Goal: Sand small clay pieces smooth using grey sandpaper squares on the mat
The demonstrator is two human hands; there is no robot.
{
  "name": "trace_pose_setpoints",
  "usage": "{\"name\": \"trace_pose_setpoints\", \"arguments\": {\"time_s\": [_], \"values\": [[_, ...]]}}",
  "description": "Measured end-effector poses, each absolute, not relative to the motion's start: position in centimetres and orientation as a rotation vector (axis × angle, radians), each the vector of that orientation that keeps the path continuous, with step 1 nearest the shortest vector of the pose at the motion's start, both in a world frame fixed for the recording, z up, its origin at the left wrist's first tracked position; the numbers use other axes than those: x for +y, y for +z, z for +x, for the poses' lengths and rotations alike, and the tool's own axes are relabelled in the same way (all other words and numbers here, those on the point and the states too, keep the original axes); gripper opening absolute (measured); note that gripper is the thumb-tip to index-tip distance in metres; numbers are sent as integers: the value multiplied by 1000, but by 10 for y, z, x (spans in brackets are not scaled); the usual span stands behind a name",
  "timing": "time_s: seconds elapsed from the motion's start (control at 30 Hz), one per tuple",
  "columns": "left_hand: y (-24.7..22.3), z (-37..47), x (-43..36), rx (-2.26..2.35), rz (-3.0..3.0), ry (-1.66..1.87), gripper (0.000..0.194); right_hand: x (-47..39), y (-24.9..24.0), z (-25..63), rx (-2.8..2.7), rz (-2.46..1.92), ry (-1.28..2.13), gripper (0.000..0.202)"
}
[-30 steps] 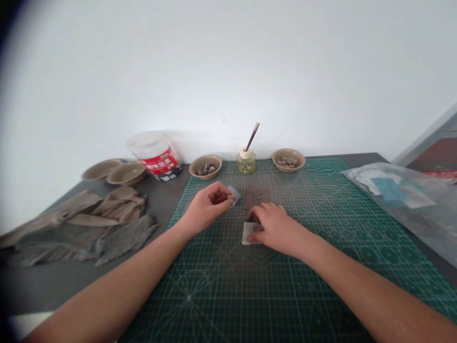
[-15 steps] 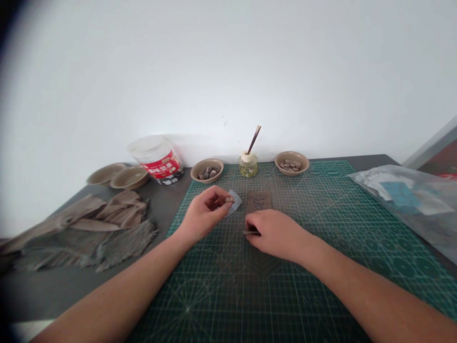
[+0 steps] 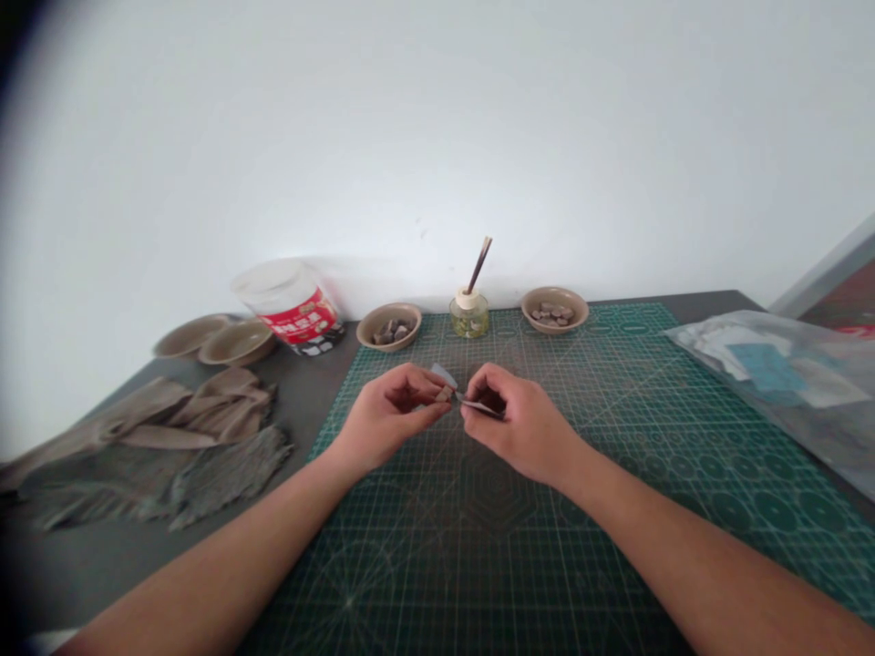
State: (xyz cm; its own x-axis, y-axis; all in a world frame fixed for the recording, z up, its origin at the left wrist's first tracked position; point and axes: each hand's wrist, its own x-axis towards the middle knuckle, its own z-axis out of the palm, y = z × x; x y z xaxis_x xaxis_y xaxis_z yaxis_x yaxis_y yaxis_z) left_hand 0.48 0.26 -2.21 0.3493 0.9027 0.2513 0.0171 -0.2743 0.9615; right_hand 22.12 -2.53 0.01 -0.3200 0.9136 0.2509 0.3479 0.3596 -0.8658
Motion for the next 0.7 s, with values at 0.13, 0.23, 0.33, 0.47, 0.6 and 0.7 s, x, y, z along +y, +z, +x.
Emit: {"name": "trace_pose_setpoints", "arguments": {"time_s": [0.13, 0.23, 0.33, 0.47, 0.6, 0.7], "values": [[-21, 5, 3, 885, 1605, 1001, 26, -27, -7, 218, -1812, -1016, 924, 5], [-19, 4, 1, 872, 1647, 957, 25, -29, -7, 217, -1802, -949, 853, 3], [-18, 5, -1, 848, 1667, 926, 22, -29, -6, 218, -1795, -935, 797, 2], [-16, 6, -4, 837, 1654, 902, 22, -28, -8, 219, -1795, -968, 758, 8], [-14, 6, -5, 856, 1632, 889, 22, -28, -9, 220, -1857, -954, 751, 14], [-13, 6, -4, 859, 1617, 893, 23, -29, -9, 221, -1895, -931, 738, 18]]}}
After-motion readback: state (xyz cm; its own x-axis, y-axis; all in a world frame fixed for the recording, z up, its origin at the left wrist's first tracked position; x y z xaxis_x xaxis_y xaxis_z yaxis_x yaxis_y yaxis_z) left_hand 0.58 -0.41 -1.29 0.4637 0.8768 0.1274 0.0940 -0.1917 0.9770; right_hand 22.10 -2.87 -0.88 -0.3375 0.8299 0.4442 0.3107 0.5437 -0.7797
